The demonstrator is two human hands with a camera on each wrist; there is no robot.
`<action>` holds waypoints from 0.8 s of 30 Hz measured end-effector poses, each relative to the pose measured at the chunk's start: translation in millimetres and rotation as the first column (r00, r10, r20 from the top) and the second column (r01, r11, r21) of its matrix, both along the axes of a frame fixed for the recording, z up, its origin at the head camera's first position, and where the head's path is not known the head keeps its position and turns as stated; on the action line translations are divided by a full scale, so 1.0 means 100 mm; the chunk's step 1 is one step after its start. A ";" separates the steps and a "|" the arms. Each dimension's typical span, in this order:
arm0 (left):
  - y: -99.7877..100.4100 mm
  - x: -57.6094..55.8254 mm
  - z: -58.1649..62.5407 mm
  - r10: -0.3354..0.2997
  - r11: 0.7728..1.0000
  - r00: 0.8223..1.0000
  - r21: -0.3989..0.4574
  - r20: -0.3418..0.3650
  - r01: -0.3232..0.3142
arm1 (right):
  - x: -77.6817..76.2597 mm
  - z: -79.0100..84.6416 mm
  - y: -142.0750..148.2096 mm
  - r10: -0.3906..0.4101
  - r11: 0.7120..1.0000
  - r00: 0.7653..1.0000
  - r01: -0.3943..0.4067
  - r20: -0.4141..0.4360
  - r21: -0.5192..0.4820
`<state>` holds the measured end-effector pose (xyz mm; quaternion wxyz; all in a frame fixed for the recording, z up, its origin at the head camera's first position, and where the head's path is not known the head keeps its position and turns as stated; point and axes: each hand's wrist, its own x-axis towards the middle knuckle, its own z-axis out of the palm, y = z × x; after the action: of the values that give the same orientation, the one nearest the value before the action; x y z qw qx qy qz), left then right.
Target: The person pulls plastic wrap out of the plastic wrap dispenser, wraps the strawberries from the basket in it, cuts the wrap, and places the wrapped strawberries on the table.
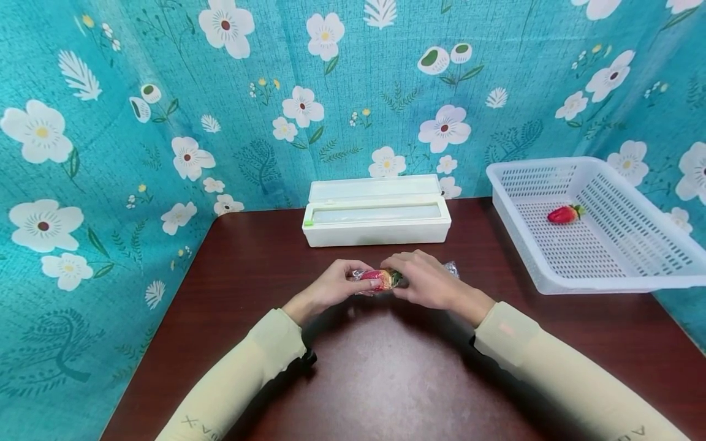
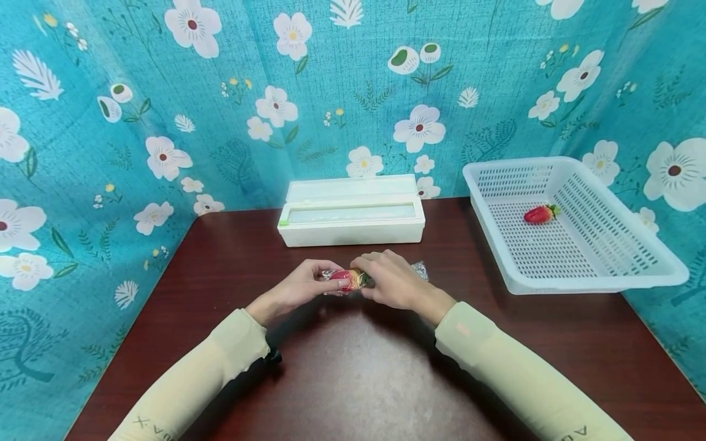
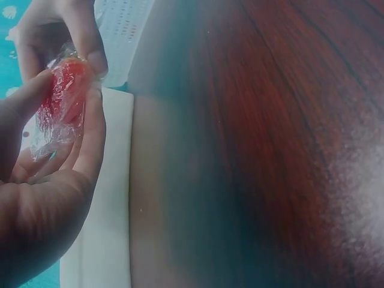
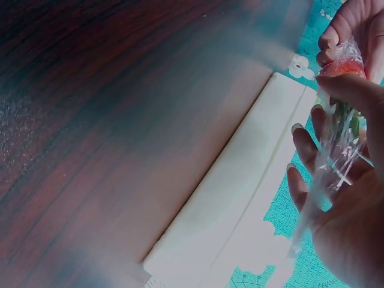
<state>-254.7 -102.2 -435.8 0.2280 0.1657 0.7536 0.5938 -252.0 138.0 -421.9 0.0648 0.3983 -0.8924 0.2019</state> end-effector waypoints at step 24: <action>0.07 0.02 0.00 -0.013 1.000 1.000 -0.025 -0.025 0.013 | -0.02 0.06 -0.04 -0.022 0.996 0.981 0.006 0.195 0.084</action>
<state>-252.5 -95.7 -435.6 0.2243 0.1753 0.7626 0.5808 -253.6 134.3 -416.3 -0.0383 0.3727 -0.9048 0.2024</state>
